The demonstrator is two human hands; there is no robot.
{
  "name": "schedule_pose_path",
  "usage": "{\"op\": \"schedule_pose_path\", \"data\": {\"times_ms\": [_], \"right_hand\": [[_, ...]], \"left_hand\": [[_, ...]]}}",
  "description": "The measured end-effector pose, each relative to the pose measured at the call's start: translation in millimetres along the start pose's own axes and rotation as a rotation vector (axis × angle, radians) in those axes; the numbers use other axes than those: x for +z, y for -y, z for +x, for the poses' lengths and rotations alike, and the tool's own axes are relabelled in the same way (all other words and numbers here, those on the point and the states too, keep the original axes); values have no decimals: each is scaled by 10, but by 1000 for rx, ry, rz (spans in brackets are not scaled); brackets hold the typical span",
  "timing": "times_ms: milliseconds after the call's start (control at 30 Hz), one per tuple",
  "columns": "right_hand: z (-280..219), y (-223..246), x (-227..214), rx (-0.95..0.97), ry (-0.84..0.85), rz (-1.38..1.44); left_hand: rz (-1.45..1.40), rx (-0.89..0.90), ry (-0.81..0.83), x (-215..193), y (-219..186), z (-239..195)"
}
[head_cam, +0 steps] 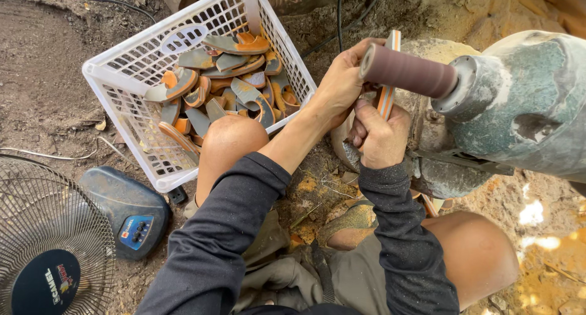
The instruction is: The person sits on the ground and uses a rotating sanding drum to smooth the edges of orange and grey slipper soles. They pick up soles from a white basket, press them against the spinning drum, and rotate them to sand different surfaces.
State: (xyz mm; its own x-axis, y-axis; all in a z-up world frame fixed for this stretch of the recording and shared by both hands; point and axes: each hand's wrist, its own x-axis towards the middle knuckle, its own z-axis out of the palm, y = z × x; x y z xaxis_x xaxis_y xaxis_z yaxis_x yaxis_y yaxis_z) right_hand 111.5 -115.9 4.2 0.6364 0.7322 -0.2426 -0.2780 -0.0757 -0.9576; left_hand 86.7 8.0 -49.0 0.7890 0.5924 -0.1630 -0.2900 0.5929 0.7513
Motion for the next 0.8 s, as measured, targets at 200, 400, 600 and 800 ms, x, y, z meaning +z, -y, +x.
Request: {"op": "schedule_pose_path", "data": {"times_ms": [200,400,600,800], "right_hand": [[25,21,15,-24,-8,-11],[16,43,27,-9,-23,6],[23,28,16,8,-27,20],[9,-85,-15,5,-38,-37]], "left_hand": [[76,12,-7,7,-22,32],[104,37,-4,9,-24,32],[90,46,7,-25,-7,44],[60,38,1,-49,56,67]]}}
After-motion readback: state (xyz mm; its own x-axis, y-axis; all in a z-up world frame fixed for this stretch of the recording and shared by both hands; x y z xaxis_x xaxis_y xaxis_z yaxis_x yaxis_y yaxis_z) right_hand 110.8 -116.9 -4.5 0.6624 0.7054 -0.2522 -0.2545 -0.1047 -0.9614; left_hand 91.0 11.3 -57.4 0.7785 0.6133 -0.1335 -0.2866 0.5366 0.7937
